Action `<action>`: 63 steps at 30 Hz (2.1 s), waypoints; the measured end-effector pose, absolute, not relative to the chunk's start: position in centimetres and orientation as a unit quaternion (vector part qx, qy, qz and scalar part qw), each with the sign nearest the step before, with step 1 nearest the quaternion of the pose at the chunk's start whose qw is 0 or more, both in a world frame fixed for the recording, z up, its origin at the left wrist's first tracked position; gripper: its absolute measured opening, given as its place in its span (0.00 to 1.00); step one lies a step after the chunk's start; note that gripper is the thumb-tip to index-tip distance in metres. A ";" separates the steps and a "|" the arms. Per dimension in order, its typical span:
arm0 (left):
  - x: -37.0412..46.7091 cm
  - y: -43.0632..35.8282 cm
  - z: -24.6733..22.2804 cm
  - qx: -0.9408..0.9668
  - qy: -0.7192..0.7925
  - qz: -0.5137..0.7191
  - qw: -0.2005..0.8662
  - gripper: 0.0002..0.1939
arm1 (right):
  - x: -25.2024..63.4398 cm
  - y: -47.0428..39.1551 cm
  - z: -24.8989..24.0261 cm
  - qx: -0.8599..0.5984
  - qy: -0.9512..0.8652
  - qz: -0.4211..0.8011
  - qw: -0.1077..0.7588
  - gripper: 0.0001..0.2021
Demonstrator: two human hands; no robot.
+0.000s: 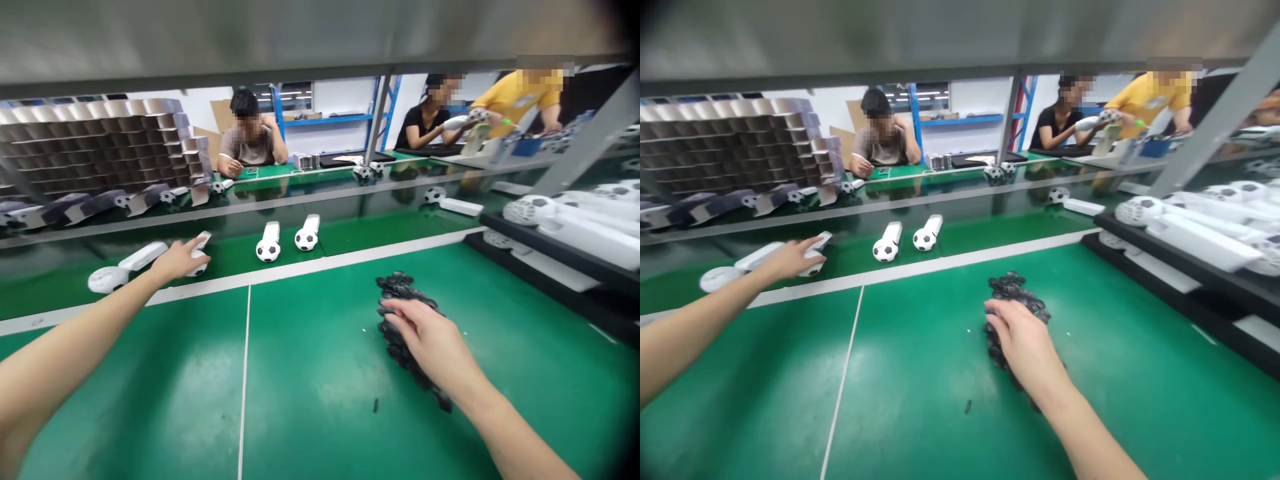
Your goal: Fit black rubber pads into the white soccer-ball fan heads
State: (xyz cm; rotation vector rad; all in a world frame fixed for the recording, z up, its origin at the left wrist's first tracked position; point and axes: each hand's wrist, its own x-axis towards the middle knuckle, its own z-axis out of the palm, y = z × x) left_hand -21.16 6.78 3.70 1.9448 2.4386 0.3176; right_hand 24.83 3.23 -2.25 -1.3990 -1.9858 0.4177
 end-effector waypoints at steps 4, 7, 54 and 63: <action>-16.0 2.9 3.5 0.696 0.707 0.050 0.117 0.28 | 23.9 2.8 -1.4 -0.506 -0.707 0.302 0.391 0.08; -11.3 -0.1 3.8 0.797 0.585 0.007 0.150 0.33 | 23.3 2.4 -1.0 -0.451 -0.729 0.341 0.387 0.07; 1.3 -2.4 0.8 0.843 0.513 0.064 0.150 0.38 | 23.1 1.8 -0.2 -0.444 -0.722 0.391 0.359 0.10; 0.7 -1.9 -0.9 0.890 0.438 0.048 0.115 0.35 | 25.6 3.2 -0.2 -0.557 -0.805 0.111 0.169 0.05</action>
